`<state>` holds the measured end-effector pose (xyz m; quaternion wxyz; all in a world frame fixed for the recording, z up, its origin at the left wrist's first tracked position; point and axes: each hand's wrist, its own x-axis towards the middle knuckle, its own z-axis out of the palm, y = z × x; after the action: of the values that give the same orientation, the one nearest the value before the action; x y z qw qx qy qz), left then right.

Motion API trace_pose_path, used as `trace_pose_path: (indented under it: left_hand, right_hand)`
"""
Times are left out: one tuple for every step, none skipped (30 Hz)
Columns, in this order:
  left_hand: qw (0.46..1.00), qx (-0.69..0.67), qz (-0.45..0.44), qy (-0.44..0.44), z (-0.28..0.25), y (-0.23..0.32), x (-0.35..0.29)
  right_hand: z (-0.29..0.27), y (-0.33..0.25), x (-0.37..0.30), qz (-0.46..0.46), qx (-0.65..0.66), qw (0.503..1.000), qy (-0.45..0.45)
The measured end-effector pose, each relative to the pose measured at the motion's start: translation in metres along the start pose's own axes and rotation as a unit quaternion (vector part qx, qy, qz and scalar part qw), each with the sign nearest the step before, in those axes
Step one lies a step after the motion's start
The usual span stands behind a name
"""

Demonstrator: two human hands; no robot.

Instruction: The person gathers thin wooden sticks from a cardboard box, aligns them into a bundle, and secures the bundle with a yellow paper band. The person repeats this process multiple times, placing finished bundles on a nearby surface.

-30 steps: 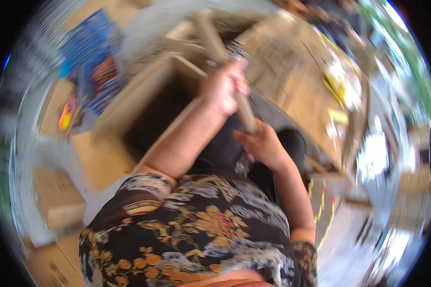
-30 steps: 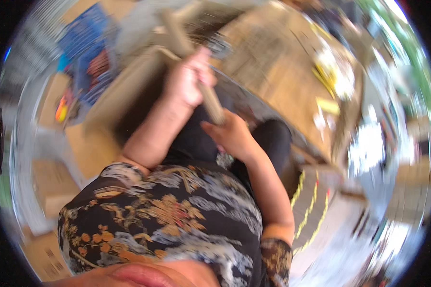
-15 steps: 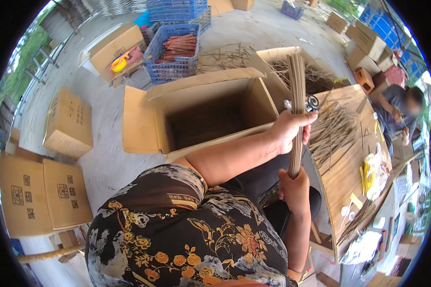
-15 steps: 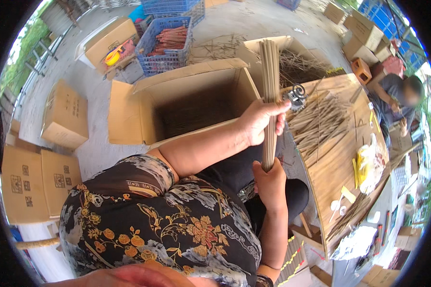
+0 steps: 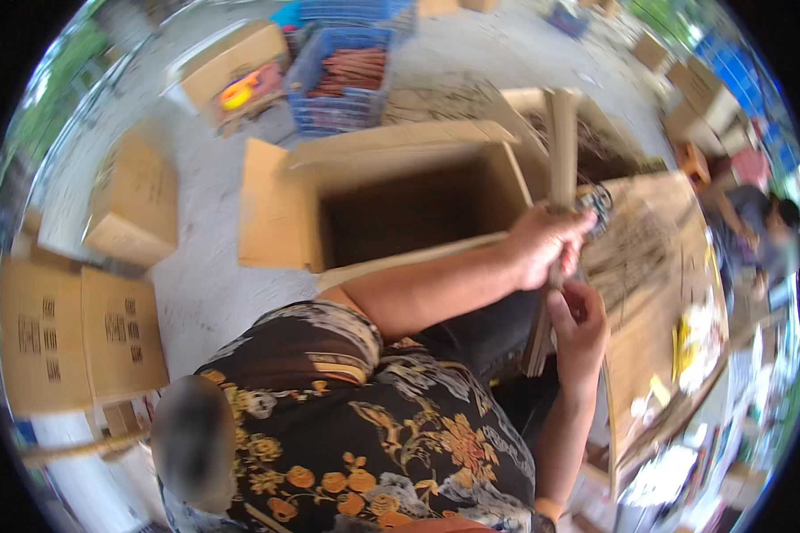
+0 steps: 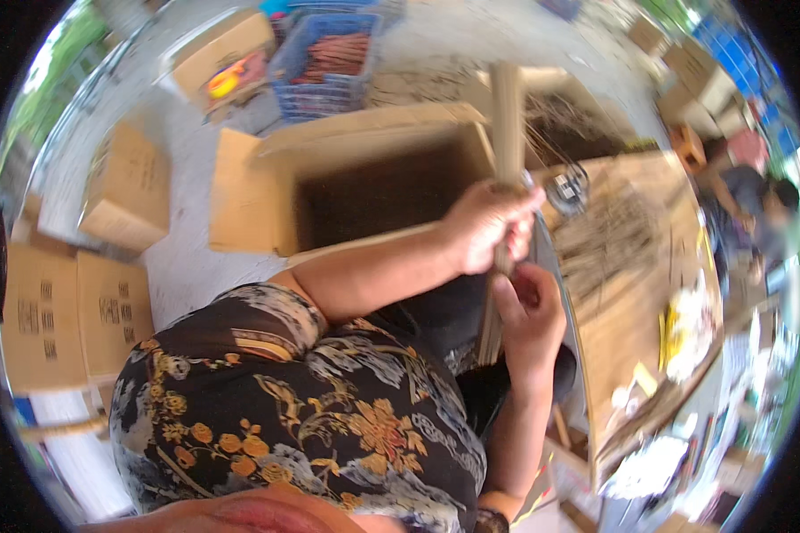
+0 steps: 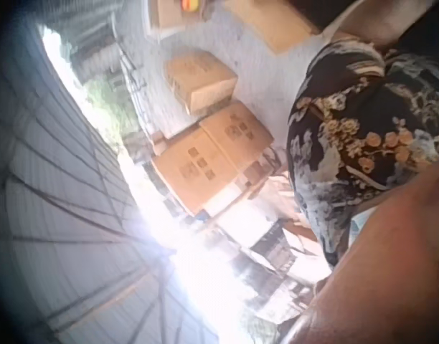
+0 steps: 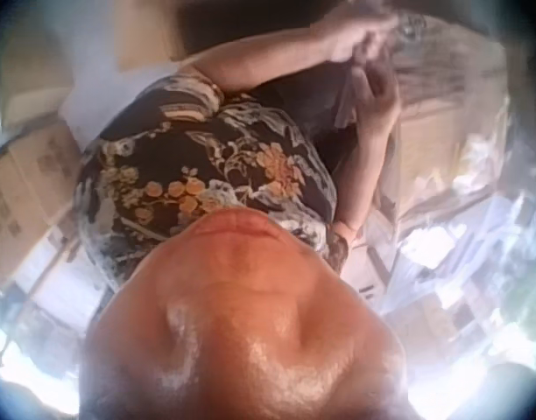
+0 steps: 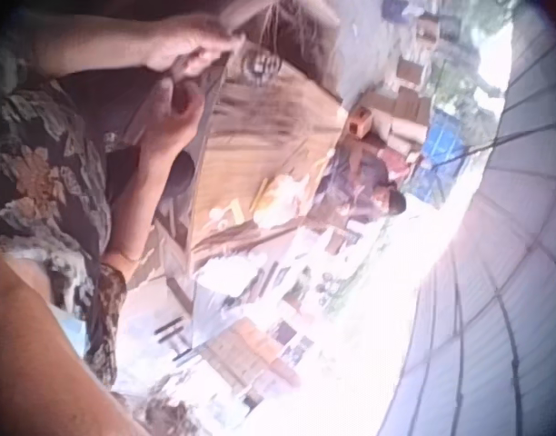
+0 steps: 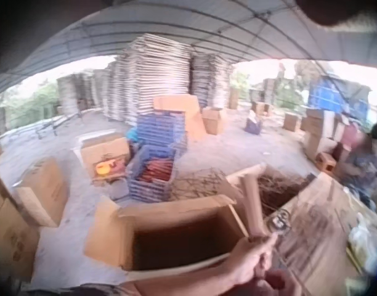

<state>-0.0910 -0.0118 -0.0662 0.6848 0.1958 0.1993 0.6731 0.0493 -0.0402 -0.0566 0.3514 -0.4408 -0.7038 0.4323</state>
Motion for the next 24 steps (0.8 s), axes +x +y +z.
trace_pose_path:
  left_hand:
    - [0.999, 0.040, 0.025, -0.003, -0.002, -0.001, -0.001]
    - [1.000, 0.023, 0.007, 0.009, -0.006, -0.003, 0.003]
    - [0.999, 0.036, 0.017, 0.028, -0.005, -0.003, 0.001]
    - [0.999, 0.023, 0.028, 0.026, -0.007, 0.000, 0.000]
    - [0.999, -0.002, 0.013, 0.046, -0.007, 0.008, -0.002]
    - [0.999, 0.004, 0.015, 0.041, -0.008, 0.007, -0.005]
    - [0.999, 0.009, 0.022, 0.038, -0.008, 0.005, -0.007]
    - [0.999, 0.019, 0.001, 0.043, -0.013, 0.002, -0.003]
    - [0.998, 0.042, 0.011, 0.054, -0.012, -0.005, -0.004]
    - [0.998, 0.026, 0.018, 0.063, -0.010, -0.010, -0.003]
    - [0.995, 0.068, 0.053, 0.048, -0.012, -0.014, 0.001]
    - [0.998, 0.017, 0.048, 0.032, -0.008, -0.015, 0.001]
    - [0.998, -0.008, 0.054, 0.022, -0.011, -0.013, 0.004]
    - [0.997, 0.012, 0.063, 0.031, -0.011, -0.005, 0.007]
    - [0.996, 0.008, 0.088, 0.019, -0.016, 0.001, 0.003]
    - [0.994, 0.021, 0.101, 0.024, -0.018, 0.007, -0.002]
    - [0.992, 0.036, 0.115, 0.026, -0.014, 0.013, -0.004]
    - [0.988, 0.044, 0.144, 0.037, -0.013, 0.018, -0.006]
    - [0.987, 0.041, 0.144, 0.058, -0.019, 0.012, -0.015]
    - [0.986, 0.047, 0.151, 0.054, -0.018, 0.011, -0.017]
    - [0.985, 0.054, 0.154, 0.055, -0.013, 0.017, -0.017]
    - [0.989, 0.039, 0.129, 0.060, -0.010, 0.030, -0.018]
    - [0.989, 0.030, 0.117, 0.084, -0.010, 0.031, -0.019]
    - [0.989, 0.021, 0.116, 0.085, -0.009, 0.031, -0.017]
  right_hand:
    - [0.001, -0.005, 0.001, 0.002, -0.018, 1.000, 0.015]
    - [0.000, 0.003, 0.003, -0.018, -0.049, 0.999, 0.016]
    - [0.001, 0.001, 0.004, -0.040, -0.092, 0.995, 0.028]
    - [0.001, -0.010, 0.005, -0.042, -0.145, 0.988, 0.015]
    - [0.006, -0.019, 0.006, -0.089, -0.187, 0.978, 0.030]
    - [0.006, -0.020, 0.005, -0.102, -0.217, 0.970, 0.033]
    - [0.006, -0.021, 0.002, -0.119, -0.244, 0.962, 0.032]
    - [0.006, -0.021, 0.003, -0.103, -0.251, 0.962, 0.028]
    - [0.003, -0.022, 0.000, -0.092, -0.251, 0.964, 0.014]
    - [0.001, -0.019, -0.001, -0.082, -0.247, 0.965, 0.015]
    - [0.003, -0.014, 0.000, -0.064, -0.245, 0.967, 0.027]
    - [0.001, -0.012, 0.001, -0.046, -0.241, 0.969, 0.019]
    - [0.002, -0.017, 0.005, -0.020, -0.232, 0.972, 0.002]
    - [0.004, -0.021, 0.013, -0.036, -0.241, 0.970, -0.011]
    - [0.012, -0.022, 0.014, -0.047, -0.244, 0.968, -0.020]
    - [0.017, -0.026, 0.015, -0.056, -0.239, 0.969, -0.024]
    - [0.019, -0.034, 0.017, -0.067, -0.254, 0.964, -0.031]
    - [0.023, -0.039, 0.017, -0.050, -0.252, 0.966, -0.036]
    - [0.027, -0.040, 0.015, -0.032, -0.250, 0.967, -0.041]
    - [0.026, -0.036, 0.015, -0.052, -0.255, 0.964, -0.045]
    - [0.025, -0.036, 0.016, -0.068, -0.259, 0.962, -0.051]
    - [0.026, -0.044, 0.024, -0.020, -0.218, 0.972, -0.085]
    - [0.025, -0.045, 0.025, -0.019, -0.205, 0.974, -0.091]
    - [0.023, -0.047, 0.027, -0.017, -0.193, 0.976, -0.098]
